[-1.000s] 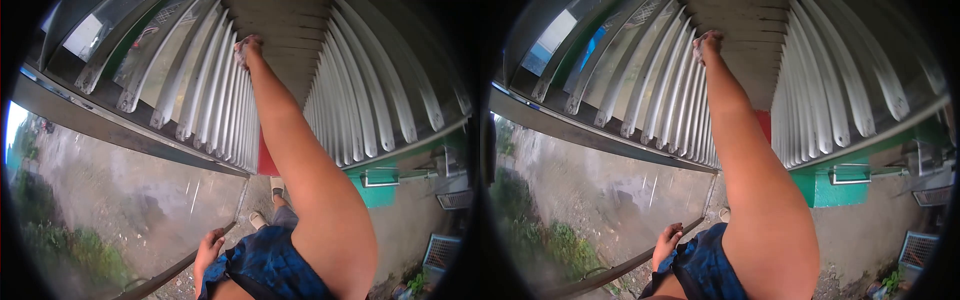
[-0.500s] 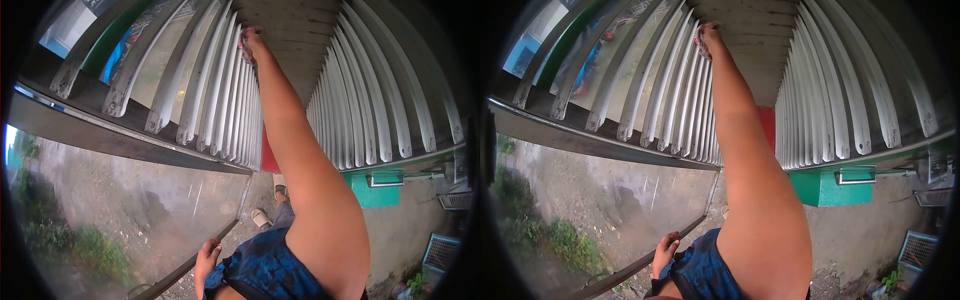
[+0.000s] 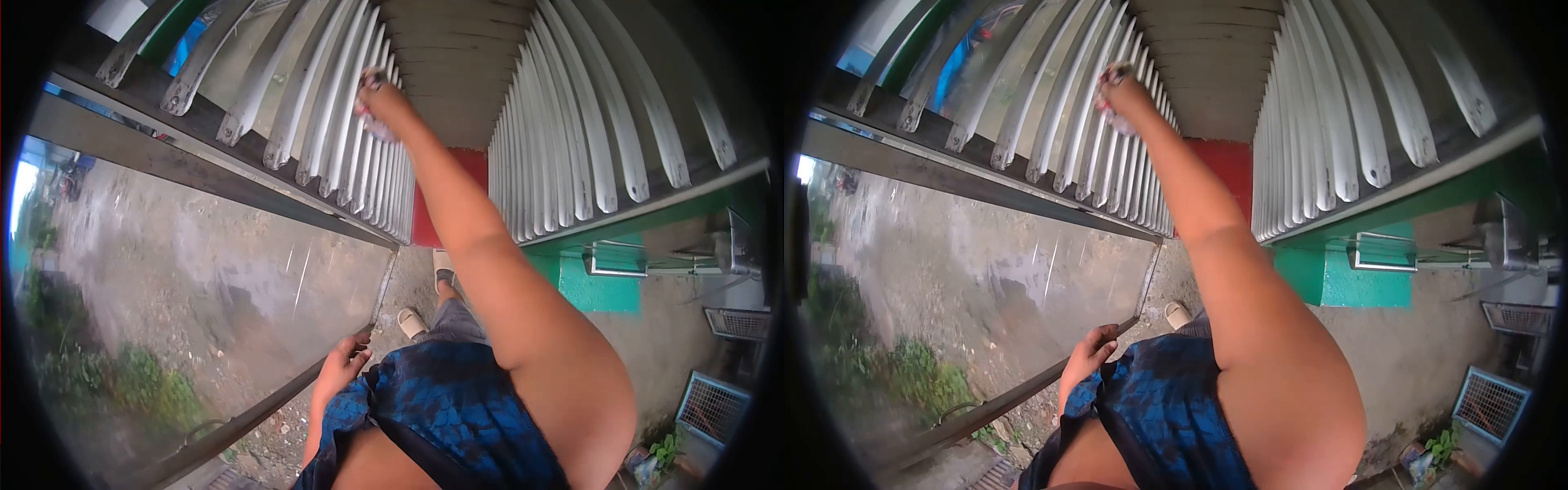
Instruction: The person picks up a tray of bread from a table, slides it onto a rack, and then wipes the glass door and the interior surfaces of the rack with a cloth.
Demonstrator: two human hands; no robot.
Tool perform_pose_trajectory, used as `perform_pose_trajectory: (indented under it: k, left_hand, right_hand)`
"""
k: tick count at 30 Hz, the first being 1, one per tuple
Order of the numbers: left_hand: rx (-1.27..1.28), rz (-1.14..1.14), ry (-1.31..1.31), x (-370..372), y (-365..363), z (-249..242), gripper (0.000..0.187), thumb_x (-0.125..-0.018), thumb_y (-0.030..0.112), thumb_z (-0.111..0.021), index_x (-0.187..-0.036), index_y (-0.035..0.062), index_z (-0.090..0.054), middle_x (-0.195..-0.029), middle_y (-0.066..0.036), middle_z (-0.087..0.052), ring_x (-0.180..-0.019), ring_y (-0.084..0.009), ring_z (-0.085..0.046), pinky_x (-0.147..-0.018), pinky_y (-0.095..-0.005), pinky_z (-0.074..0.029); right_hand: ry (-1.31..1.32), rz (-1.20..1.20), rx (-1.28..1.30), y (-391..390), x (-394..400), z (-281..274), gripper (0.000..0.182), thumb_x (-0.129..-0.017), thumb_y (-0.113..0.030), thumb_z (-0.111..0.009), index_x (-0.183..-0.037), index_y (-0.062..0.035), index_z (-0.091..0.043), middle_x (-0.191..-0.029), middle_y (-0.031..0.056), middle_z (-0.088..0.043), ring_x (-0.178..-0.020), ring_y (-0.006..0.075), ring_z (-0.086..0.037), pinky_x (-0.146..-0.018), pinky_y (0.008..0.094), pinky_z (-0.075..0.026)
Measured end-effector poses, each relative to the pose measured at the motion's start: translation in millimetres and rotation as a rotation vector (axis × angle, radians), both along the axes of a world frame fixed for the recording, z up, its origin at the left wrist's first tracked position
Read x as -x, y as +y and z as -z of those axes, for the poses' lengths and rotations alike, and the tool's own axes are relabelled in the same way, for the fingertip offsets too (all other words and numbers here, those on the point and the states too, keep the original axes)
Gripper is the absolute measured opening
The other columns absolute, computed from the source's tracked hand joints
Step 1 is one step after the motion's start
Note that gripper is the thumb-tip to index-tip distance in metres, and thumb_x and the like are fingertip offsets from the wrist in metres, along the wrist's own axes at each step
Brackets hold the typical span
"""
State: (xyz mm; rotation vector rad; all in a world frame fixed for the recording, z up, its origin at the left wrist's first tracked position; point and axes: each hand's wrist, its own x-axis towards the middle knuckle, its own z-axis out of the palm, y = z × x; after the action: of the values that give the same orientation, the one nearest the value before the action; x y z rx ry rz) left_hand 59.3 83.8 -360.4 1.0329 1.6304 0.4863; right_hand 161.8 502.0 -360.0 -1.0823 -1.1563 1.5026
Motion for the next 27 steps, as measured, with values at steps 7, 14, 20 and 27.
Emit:
perform_pose_trajectory:
  k: [7, 14, 20, 27]
  left_hand:
    - [-0.05, 0.13, -0.043, -9.3, 9.7, 12.9, 0.031, -0.083, 0.011, -0.058, -0.112, 0.0009, -0.052, -0.104, -0.015, -0.058, -0.093, -0.023, -0.058, -0.079, -0.0328, -0.047]
    - [-0.056, 0.095, -0.015, -7.6, 16.2, 2.4, 0.031, -0.084, 0.012, -0.057, -0.112, -0.0006, -0.052, -0.104, -0.016, -0.059, -0.094, -0.0234, -0.058, -0.081, -0.033, -0.046]
    - [0.008, -0.034, 0.061, 1.5, 4.8, 9.1, 0.031, -0.084, 0.012, -0.057, -0.111, -0.0021, -0.051, -0.101, -0.015, -0.06, -0.094, -0.0221, -0.058, -0.082, -0.0324, -0.045]
    - [0.039, -0.093, 0.032, 3.7, -5.2, 8.4, 0.031, -0.085, 0.013, -0.055, -0.111, -0.0035, -0.05, -0.104, -0.016, -0.058, -0.098, -0.0221, -0.056, -0.086, -0.0334, -0.044]
  right_hand:
    - [-0.491, -0.316, -0.084, -121.3, -17.9, 0.8, 0.044, -0.067, -0.039, -0.062, -0.082, 0.0026, -0.062, -0.073, 0.0216, -0.062, -0.066, 0.0288, -0.062, -0.062, 0.0365, -0.048]
    - [0.221, -0.113, 0.279, -45.8, -86.5, 23.1, 0.046, -0.077, -0.039, -0.056, -0.1, 0.0003, -0.059, -0.091, 0.0125, -0.062, -0.074, 0.0204, -0.061, -0.067, 0.0323, -0.049]
    - [0.297, 0.312, 0.165, 158.8, -36.0, 55.9, 0.047, -0.08, -0.039, -0.053, -0.109, -0.0013, -0.055, -0.101, 0.0148, -0.059, -0.088, 0.0225, -0.059, -0.076, 0.0349, -0.046]
    - [-0.26, 0.128, 0.073, 178.4, 3.5, 68.6, 0.019, -0.083, -0.026, -0.05, -0.093, -0.0115, -0.058, -0.08, 0.0082, -0.06, -0.071, 0.0182, -0.059, -0.058, 0.0352, -0.046]
